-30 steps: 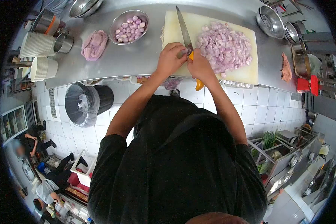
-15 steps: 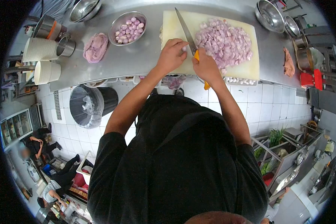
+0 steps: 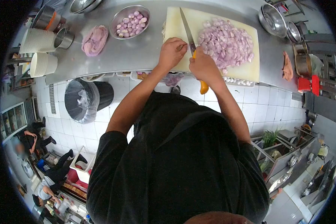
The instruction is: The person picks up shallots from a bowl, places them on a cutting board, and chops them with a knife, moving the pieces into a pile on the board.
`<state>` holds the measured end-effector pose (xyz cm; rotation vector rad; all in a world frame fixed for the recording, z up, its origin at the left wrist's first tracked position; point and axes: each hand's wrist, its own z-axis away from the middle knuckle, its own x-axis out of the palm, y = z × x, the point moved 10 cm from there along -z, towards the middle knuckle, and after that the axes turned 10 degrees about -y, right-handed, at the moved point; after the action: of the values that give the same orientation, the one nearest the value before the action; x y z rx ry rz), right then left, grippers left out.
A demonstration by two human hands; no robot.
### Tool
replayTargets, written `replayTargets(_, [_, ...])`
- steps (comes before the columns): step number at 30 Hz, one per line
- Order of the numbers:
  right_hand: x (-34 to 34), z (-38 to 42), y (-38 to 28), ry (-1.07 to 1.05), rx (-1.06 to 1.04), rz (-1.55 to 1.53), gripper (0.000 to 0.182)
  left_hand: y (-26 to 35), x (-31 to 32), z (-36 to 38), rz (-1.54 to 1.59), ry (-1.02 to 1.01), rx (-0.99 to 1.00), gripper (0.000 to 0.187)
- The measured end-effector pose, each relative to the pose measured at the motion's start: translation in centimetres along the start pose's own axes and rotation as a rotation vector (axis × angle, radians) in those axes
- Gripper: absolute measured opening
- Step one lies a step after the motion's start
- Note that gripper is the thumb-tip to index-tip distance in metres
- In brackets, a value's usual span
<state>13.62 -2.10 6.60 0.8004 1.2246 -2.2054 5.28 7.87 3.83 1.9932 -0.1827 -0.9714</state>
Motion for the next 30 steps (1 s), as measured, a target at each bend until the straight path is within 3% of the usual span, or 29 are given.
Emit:
replayTargets(3, [1.7, -1.8, 0.9, 0.087, -0.006, 0.092, 0.031, -0.2, 0.0, 0.2, 0.014, 0.021, -0.005, 0.011])
replayTargets(9, [-0.2, -0.2, -0.2, -0.075, 0.075, -0.026, 0.029, -0.4, 0.0, 0.3, 0.032, 0.028, 0.013, 0.011])
replayTargets(12, [1.2, -1.4, 0.4, 0.105, -0.005, 0.082, 0.024, -0.3, 0.0, 0.2, 0.015, 0.034, 0.032, 0.011])
replayTargets(18, [0.0, -0.7, -0.1, -0.047, 0.034, 0.007, 0.028, -0.3, 0.1, 0.5, 0.030, 0.000, 0.022, 0.012])
replayTargets(21, [1.4, -1.7, 0.5, 0.078, 0.019, 0.106, 0.028, -0.5, 0.2, 0.3, 0.031, 0.003, 0.004, 0.013])
replayTargets(24, [1.5, -2.1, 0.9, 0.078, 0.005, 0.091, 0.030, -0.3, -0.1, 0.2, 0.011, 0.024, 0.031, 0.013])
replayTargets(27, [-0.1, -0.5, -0.7, -0.069, 0.058, 0.021, 0.031, -0.4, 0.1, 0.4, 0.010, 0.022, 0.046, 0.013])
replayTargets(30, [1.3, -1.4, -0.3, 0.026, 0.016, 0.088, 0.029, -0.6, 0.2, 0.4, 0.044, 0.009, 0.005, 0.013])
